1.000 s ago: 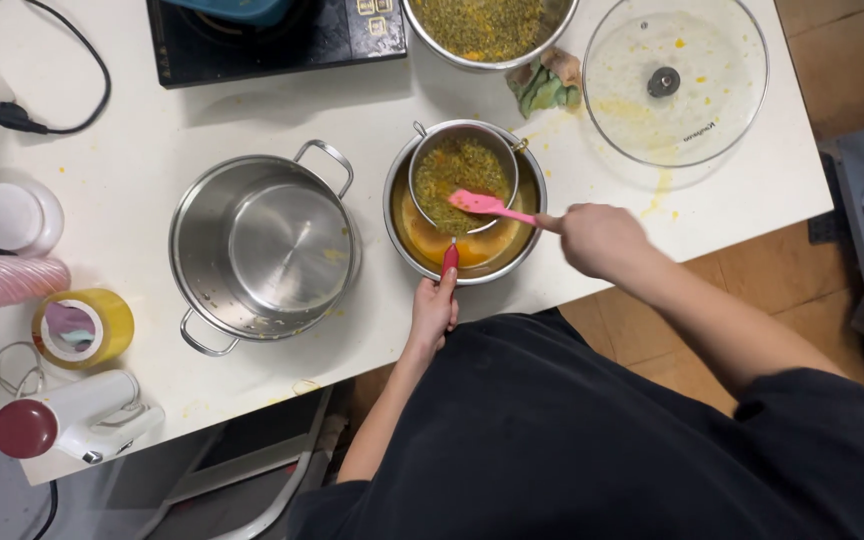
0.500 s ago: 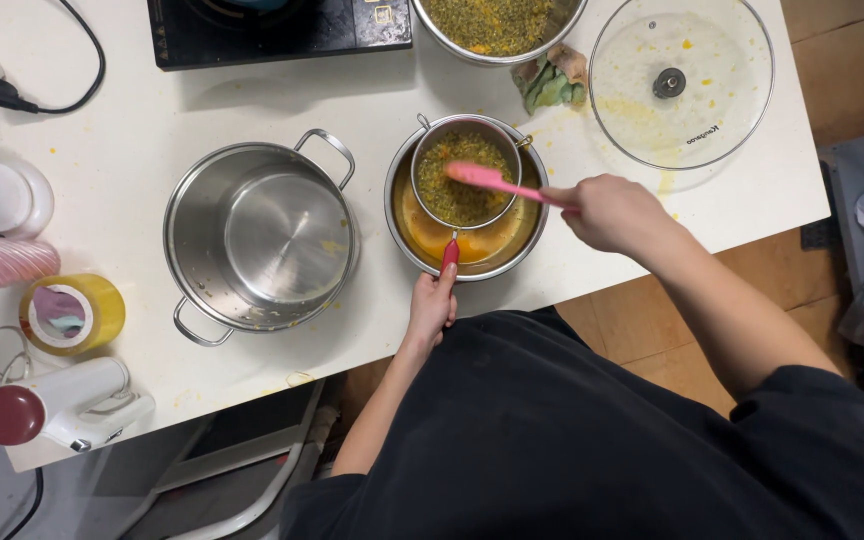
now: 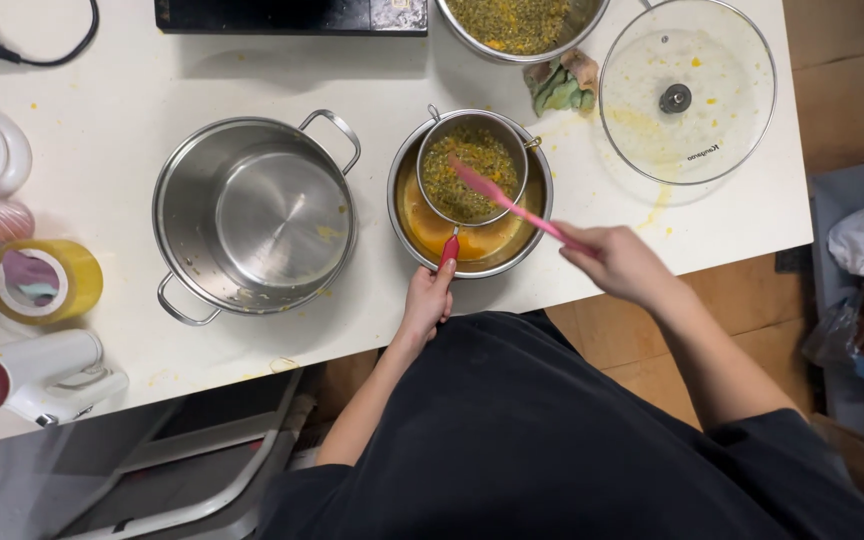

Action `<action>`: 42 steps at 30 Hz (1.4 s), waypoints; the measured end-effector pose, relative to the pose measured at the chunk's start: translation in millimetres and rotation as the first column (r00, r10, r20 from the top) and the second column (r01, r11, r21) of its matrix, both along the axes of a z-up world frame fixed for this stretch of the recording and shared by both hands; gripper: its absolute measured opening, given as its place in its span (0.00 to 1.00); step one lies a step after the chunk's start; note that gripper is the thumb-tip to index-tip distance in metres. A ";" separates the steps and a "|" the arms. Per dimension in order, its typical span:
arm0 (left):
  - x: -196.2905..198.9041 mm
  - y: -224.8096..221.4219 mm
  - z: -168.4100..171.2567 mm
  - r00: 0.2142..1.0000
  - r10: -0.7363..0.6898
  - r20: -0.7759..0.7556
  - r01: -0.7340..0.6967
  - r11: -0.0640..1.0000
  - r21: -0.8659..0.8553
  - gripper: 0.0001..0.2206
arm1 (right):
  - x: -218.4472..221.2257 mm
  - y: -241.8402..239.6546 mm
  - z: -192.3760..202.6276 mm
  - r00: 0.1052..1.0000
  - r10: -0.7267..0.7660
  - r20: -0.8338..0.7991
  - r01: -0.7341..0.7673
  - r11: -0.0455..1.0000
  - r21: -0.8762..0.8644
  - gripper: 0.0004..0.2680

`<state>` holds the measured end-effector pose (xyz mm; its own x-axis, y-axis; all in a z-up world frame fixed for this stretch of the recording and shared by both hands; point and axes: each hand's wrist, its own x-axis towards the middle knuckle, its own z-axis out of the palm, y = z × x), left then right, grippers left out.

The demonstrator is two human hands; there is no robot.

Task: Straining a yellowish liquid through a sieve into a pot and pressing the solids with a spatula.

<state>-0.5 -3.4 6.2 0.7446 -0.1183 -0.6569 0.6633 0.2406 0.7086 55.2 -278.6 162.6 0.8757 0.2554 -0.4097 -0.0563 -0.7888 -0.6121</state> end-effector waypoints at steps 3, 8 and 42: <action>1.5 -0.1 6.8 1.000 0.009 0.010 -0.009 0.999 -0.037 0.18 | -12.9 -10.8 -39.2 0.983 0.164 0.080 -0.175 0.971 0.163 0.17; -0.8 0.4 -1.4 1.000 -0.020 0.007 0.020 1.000 0.016 0.18 | -19.6 -11.6 -54.9 0.974 0.223 0.052 -0.227 0.967 0.118 0.17; -1.9 1.2 -7.7 1.000 0.005 0.009 -0.005 1.000 -0.030 0.17 | -24.3 -16.6 -55.7 0.981 0.191 0.028 -0.193 0.971 0.141 0.17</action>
<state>-2.4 -2.2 -1.4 0.7514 -0.1337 -0.6461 0.6553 0.2650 0.7073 30.9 -295.1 106.9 0.8097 0.4744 -0.3454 0.0971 -0.6888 -0.7184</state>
